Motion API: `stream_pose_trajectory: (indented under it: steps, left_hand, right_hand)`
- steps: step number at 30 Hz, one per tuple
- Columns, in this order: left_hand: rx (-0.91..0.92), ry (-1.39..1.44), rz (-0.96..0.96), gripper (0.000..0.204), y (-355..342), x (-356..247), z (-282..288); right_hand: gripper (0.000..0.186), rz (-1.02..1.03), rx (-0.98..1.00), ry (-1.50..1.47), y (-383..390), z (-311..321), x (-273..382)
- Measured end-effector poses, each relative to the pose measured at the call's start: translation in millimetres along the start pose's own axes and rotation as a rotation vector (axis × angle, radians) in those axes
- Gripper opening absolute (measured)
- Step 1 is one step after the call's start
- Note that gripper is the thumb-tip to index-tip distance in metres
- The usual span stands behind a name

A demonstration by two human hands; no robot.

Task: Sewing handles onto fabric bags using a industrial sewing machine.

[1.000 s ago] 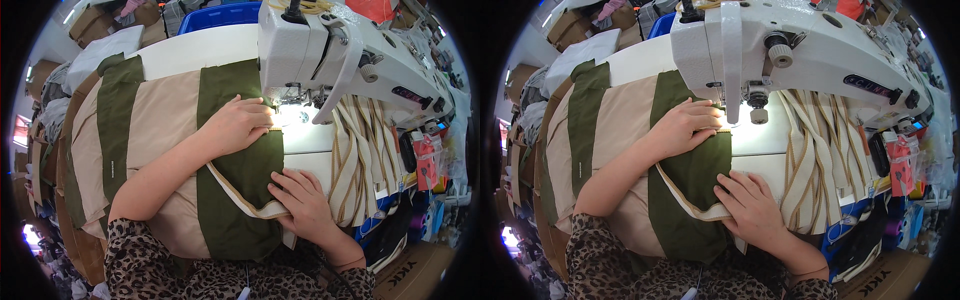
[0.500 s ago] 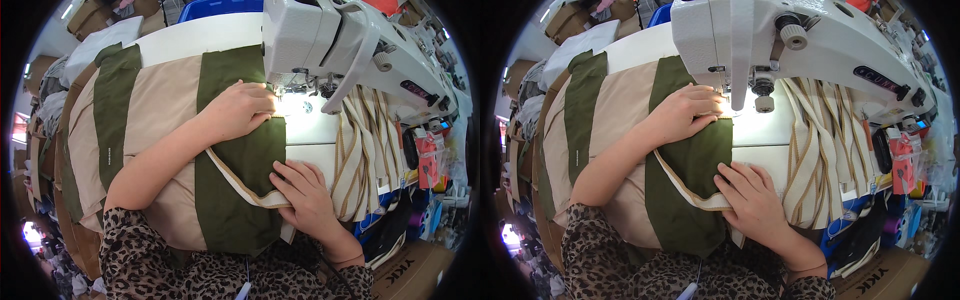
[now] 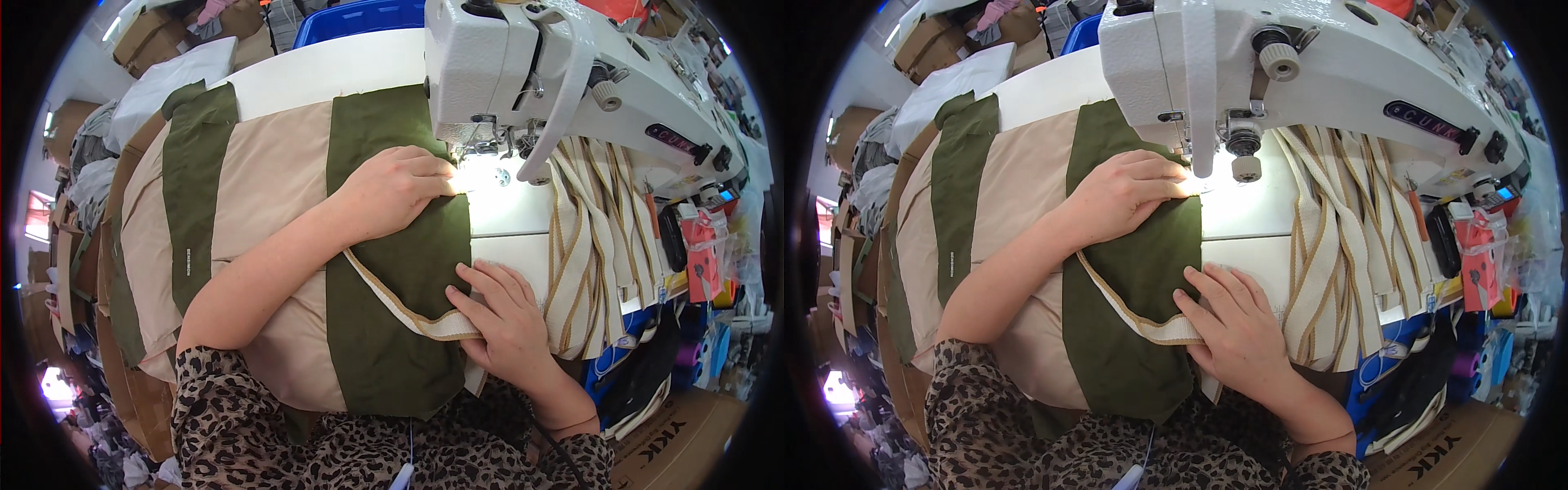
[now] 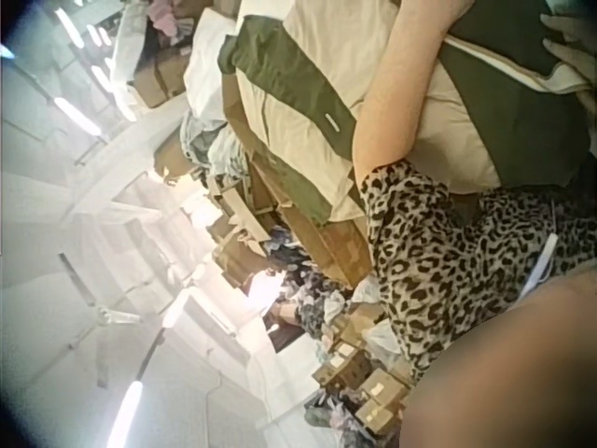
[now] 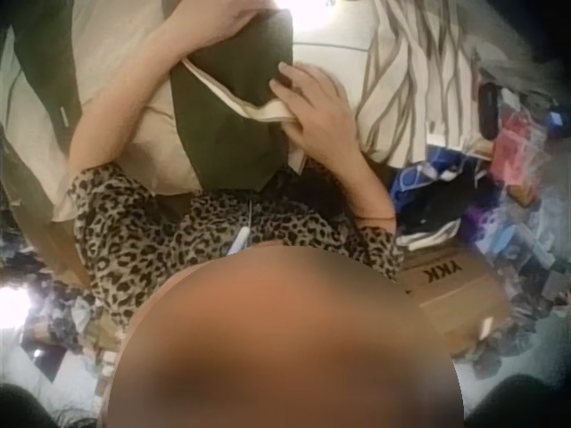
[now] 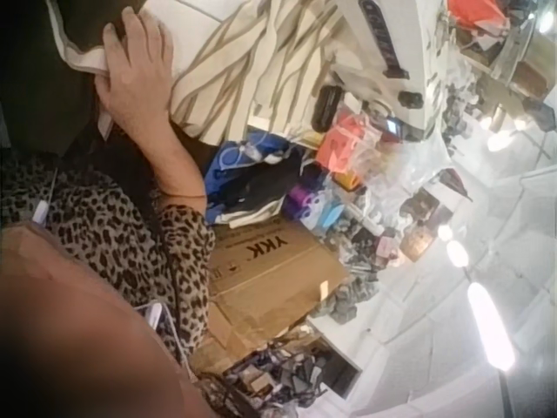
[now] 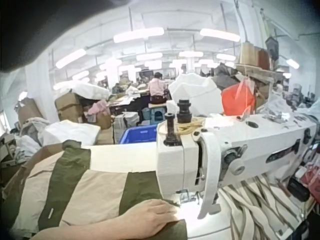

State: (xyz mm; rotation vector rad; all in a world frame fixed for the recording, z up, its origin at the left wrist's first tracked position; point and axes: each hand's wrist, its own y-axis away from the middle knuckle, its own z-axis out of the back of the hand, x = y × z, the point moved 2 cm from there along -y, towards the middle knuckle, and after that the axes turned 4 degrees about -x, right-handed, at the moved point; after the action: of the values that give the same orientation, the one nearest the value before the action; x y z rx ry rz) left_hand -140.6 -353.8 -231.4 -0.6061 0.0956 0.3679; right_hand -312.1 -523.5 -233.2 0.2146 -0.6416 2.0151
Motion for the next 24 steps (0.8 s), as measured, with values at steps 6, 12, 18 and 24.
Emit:
stream_pose_trajectory:
  steps: [6, 12, 18, 24]
  left_hand:
    - [0.036, 0.045, 0.072, 0.019, 0, 2, -1]
    - [0.064, 0.003, 0.138, 0.02, -9, 21, -4]
    - [0.06, -0.037, 0.133, 0.019, -10, 29, -4]
    - [0.075, -0.033, 0.103, 0.02, -9, 29, -6]
  right_hand:
    - [0.05, -0.006, 0.008, 0.006, 0, 1, 1]
    - [0.051, -0.092, 0.0, 0.008, -12, -1, -1]
    - [0.048, -0.104, -0.022, 0.017, -18, -4, -4]
    - [0.049, -0.099, -0.04, 0.043, -17, -5, -2]
